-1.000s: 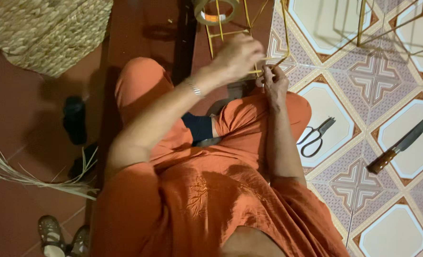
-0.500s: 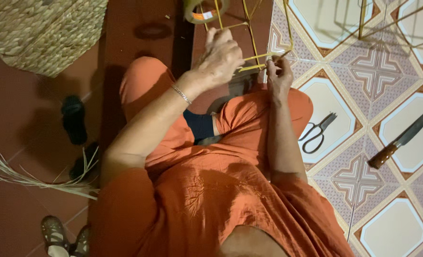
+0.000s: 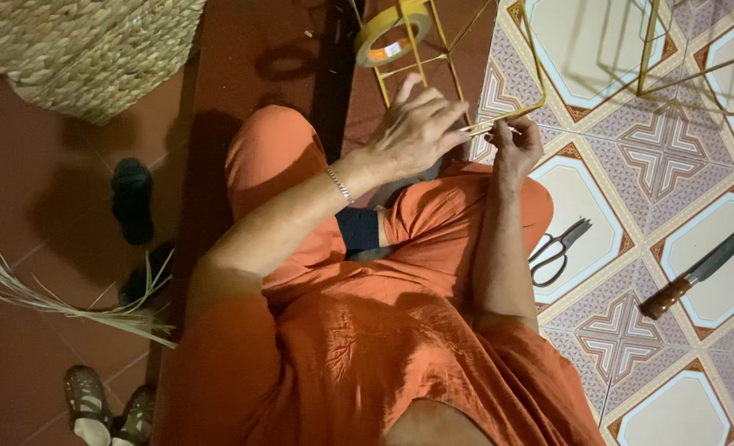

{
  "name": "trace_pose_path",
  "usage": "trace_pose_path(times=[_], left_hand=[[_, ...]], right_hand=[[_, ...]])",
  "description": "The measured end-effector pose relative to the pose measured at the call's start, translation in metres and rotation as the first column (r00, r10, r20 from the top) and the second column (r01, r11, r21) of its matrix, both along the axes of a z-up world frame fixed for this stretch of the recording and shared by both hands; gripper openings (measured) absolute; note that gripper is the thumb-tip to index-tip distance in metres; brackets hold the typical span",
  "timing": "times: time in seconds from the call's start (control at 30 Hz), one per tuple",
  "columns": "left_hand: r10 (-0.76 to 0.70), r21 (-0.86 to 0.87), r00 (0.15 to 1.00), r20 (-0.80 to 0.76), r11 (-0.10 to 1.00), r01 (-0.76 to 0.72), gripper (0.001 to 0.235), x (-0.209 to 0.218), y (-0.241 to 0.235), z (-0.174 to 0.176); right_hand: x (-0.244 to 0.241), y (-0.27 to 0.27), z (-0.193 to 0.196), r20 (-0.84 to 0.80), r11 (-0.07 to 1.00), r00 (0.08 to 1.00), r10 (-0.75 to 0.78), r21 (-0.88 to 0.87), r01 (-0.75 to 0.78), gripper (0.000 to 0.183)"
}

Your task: The person sits on the floor and weaves thin bamboo strips into a rectangular frame. They use scissors to trim excess material and clear tape to secure the strips at the joints.

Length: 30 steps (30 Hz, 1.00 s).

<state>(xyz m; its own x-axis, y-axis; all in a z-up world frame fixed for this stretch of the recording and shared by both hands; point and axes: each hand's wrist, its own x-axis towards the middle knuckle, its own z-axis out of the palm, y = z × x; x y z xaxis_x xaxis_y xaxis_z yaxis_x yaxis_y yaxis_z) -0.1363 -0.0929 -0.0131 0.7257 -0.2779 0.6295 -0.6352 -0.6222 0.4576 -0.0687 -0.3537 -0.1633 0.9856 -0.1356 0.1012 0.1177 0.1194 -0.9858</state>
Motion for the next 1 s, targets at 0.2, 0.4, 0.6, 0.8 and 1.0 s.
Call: trace_pose_path(times=[0.2,0.4,0.6,0.8,1.0], left_hand=[[-0.033,-0.380,0.983,-0.181,0.924,-0.039,0.015,0.005,0.046,-0.007],[0.402,-0.236,0.915,0.033,0.893,-0.384,0.024,0.057,0.109,-0.021],[0.169,-0.364,0.953,-0.252,0.896,-0.255,0.023,0.088,0.109,-0.040],[-0.014,-0.556,0.952,-0.307,0.814,-0.167,0.026,0.100,0.096,-0.055],[0.012,-0.484,0.912,-0.409,0.845,-0.228,0.034,0.098,0.096,-0.053]], right_hand=[[0.003,0.001,-0.004,0.137,1.000,0.990,-0.022,0.021,0.020,0.008],[0.006,-0.001,-0.004,0.111,0.997,0.991,-0.073,0.023,0.070,0.011],[0.005,-0.005,-0.008,0.078,0.998,0.996,-0.049,0.039,0.046,0.025],[0.001,0.001,0.009,0.030,0.994,0.995,-0.093,0.060,0.091,0.033],[-0.035,0.029,0.077,0.411,0.774,0.866,-0.284,-0.436,0.460,0.029]])
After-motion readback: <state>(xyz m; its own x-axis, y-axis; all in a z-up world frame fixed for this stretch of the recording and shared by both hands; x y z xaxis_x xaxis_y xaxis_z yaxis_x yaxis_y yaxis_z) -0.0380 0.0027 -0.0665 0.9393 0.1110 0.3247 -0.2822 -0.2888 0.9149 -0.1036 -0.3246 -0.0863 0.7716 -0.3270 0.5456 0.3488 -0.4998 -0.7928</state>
